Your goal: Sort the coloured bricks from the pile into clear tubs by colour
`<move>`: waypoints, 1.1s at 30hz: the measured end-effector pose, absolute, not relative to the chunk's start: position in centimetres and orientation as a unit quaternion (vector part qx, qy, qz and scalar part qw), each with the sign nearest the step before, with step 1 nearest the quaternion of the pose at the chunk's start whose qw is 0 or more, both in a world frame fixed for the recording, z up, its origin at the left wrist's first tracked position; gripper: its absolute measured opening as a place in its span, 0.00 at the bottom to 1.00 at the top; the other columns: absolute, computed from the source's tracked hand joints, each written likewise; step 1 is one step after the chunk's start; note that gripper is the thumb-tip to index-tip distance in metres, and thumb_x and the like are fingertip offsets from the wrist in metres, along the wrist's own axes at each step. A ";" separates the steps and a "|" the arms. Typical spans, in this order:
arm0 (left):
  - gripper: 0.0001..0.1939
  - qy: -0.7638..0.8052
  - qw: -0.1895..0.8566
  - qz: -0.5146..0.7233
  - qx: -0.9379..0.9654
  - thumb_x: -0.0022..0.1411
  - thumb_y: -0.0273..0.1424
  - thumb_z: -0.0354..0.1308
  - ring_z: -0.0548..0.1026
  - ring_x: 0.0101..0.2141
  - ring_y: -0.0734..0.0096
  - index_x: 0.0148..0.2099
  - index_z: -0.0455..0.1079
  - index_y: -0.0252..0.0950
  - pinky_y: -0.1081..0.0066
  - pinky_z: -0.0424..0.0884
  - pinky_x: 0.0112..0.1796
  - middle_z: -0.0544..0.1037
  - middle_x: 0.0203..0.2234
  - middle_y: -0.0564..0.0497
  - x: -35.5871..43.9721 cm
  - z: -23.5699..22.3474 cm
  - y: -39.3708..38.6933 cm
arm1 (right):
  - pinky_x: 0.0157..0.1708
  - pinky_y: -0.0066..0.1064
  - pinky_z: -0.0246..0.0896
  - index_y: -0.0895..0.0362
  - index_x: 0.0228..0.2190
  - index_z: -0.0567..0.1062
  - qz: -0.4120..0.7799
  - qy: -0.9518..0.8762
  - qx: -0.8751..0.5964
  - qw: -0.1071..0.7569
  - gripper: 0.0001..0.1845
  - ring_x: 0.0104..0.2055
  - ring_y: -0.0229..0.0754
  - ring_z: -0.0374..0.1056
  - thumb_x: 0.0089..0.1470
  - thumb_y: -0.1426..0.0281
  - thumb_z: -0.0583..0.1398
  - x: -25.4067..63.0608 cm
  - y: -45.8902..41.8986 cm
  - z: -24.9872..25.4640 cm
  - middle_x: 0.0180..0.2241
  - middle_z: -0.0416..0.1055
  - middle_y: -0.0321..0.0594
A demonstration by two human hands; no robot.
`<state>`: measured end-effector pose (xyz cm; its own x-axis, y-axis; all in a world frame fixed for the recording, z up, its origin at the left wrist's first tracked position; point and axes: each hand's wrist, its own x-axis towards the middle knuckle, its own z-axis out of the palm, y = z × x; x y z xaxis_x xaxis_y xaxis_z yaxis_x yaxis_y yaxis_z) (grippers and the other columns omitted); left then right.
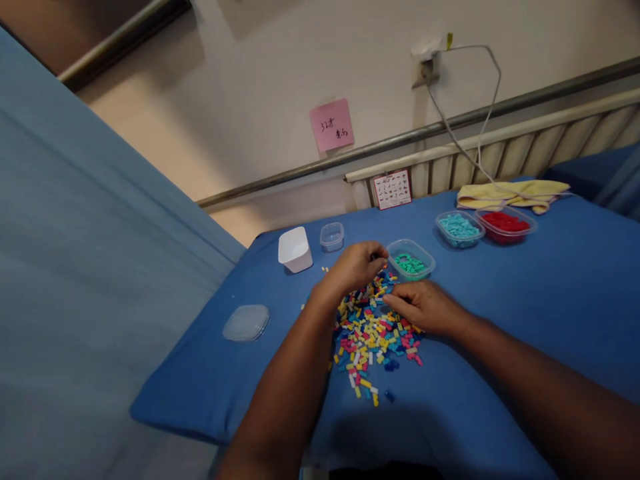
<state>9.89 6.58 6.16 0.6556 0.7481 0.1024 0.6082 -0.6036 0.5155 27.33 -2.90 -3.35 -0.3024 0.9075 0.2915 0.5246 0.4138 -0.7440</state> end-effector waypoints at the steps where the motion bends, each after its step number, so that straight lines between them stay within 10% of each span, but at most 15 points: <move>1: 0.11 0.379 0.220 0.169 0.883 0.66 0.29 0.58 0.78 0.37 0.67 0.48 0.80 0.35 0.69 0.72 0.41 0.84 0.40 0.48 11.1 6.1 6.9 | 0.27 0.33 0.44 0.55 0.20 0.64 0.269 -0.762 -0.469 0.356 0.27 0.23 0.36 0.58 0.69 0.55 0.56 27.4 -2.9 -3.4 0.19 0.62 0.31; 6: 0.16 0.378 0.167 0.211 0.886 0.68 0.29 0.58 0.78 0.45 0.64 0.56 0.78 0.35 0.67 0.73 0.49 0.82 0.49 0.44 11.9 6.0 7.6 | 0.26 0.33 0.44 0.54 0.20 0.63 0.282 -0.759 -0.464 0.360 0.28 0.22 0.36 0.56 0.69 0.54 0.56 27.6 -2.9 -3.6 0.18 0.61 0.31; 24: 0.12 0.574 0.134 -0.039 0.807 0.62 0.34 0.57 0.70 0.23 0.70 0.29 0.77 0.39 0.71 0.58 0.28 0.78 0.22 0.50 -2.4 4.9 0.2 | 0.25 0.33 0.44 0.54 0.19 0.62 0.258 -0.763 -0.460 0.374 0.28 0.22 0.36 0.54 0.69 0.55 0.55 27.5 -3.5 -4.0 0.18 0.58 0.31; 33: 0.08 0.625 0.232 0.332 0.667 0.56 0.35 0.59 0.73 0.26 0.71 0.36 0.73 0.36 0.72 0.66 0.29 0.76 0.26 0.54 -7.0 5.7 1.7 | 0.33 0.36 0.60 0.53 0.26 0.74 0.029 -0.742 -0.445 0.501 0.18 0.27 0.42 0.67 0.69 0.62 0.58 29.4 -4.8 -0.7 0.24 0.71 0.37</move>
<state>-7.02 1.65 5.66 -0.0020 0.9881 0.1536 0.6802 -0.1113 0.7245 29.39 -4.81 -0.73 -0.1021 0.6890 0.7175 0.6318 0.6021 -0.4882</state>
